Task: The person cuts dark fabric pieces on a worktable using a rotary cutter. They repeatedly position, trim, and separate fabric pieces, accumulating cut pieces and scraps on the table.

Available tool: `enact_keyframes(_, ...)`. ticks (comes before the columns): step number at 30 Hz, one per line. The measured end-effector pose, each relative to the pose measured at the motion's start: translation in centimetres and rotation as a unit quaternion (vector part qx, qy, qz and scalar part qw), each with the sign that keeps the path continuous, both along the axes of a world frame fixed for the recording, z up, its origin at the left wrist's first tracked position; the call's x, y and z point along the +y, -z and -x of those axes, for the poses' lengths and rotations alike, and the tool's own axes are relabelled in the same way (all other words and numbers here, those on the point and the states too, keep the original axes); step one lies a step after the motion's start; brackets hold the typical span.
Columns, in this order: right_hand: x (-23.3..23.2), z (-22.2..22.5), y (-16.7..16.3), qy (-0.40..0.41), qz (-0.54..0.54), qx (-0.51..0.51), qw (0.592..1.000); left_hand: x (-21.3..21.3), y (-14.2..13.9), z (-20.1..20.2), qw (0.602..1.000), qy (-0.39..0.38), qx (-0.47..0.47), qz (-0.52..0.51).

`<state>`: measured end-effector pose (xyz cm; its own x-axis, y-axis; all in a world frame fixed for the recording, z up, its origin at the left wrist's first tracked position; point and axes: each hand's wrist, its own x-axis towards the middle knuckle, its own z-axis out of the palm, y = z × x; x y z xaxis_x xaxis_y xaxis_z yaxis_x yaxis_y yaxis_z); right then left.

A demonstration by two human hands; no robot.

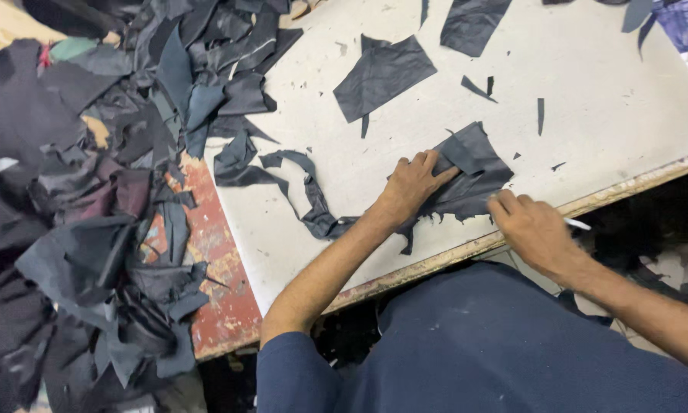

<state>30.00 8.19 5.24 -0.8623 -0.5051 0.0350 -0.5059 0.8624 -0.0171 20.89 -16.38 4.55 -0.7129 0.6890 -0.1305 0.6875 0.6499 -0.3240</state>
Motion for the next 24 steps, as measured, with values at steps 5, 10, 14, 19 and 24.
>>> enact_keyframes(5, -0.3, -0.8, -3.0, 0.091, -0.003, -0.181, 0.979, 1.0, 0.8, 2.3, 0.998, -0.008, -0.060, -0.020)
enact_keyframes(10, 0.9, 2.8, -3.7, 0.039, 0.076, -0.045, 0.995, 3.6, 0.9, 2.9, 0.992, -0.055, -0.097, 0.051)
enact_keyframes(14, -0.2, 6.3, -1.7, -0.180, 0.045, -0.005, 0.983, 4.5, -0.1, 2.0, 0.978, -0.091, -0.145, 0.120)
enact_keyframes(19, -1.0, 7.8, 0.1, -0.273, -0.015, -0.004, 0.962, 5.2, -1.8, 1.4, 0.971, -0.125, -0.151, 0.135)
enact_keyframes(24, -0.9, 8.4, 1.5, -0.298, -0.062, -0.025, 0.952, 5.9, -2.1, 0.9, 0.966, -0.128, -0.142, 0.172)
